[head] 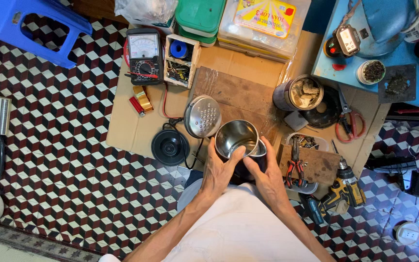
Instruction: The person disassembles a purple electric kettle, removes the lid and inner metal filter, and uses a power drill to remove a screw from the kettle's base. They then reassemble the kettle by placing the filter and lid back on.
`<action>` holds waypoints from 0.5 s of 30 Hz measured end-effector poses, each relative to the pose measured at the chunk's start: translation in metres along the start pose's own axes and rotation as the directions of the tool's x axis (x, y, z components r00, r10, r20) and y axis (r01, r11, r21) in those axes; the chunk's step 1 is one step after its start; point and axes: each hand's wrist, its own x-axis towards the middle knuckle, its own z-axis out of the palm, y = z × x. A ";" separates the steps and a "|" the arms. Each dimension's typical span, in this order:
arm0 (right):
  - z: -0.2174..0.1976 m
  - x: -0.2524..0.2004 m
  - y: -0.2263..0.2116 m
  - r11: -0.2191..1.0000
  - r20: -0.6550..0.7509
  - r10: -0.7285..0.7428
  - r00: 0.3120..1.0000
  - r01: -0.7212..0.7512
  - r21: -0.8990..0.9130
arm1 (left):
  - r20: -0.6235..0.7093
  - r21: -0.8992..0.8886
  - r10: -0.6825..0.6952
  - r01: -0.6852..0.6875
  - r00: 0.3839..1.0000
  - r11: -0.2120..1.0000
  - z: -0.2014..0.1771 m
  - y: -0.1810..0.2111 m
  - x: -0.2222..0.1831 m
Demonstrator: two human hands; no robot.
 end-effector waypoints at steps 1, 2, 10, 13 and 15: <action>-0.001 0.001 -0.001 0.999 -0.015 -0.023 1.000 0.023 -0.030 | 0.016 -0.009 -0.037 0.038 0.999 0.999 0.001 -0.009 0.001; -0.003 0.004 -0.001 0.997 -0.029 -0.047 0.998 0.045 -0.060 | 0.031 -0.018 -0.075 0.075 0.997 0.997 0.002 -0.017 0.003; 0.007 0.008 0.010 0.980 -0.167 -0.139 0.976 0.111 -0.167 | 0.106 -0.401 -0.231 0.254 0.967 0.880 -0.010 -0.056 0.018; 0.006 0.005 0.010 0.984 -0.236 -0.162 0.958 0.140 -0.107 | 0.171 -0.469 -0.277 0.325 0.946 0.821 -0.017 -0.039 0.003; 0.003 0.001 0.009 0.982 -0.237 -0.187 0.953 0.178 -0.059 | 0.210 -0.534 -0.217 0.298 0.953 0.791 -0.026 -0.025 -0.012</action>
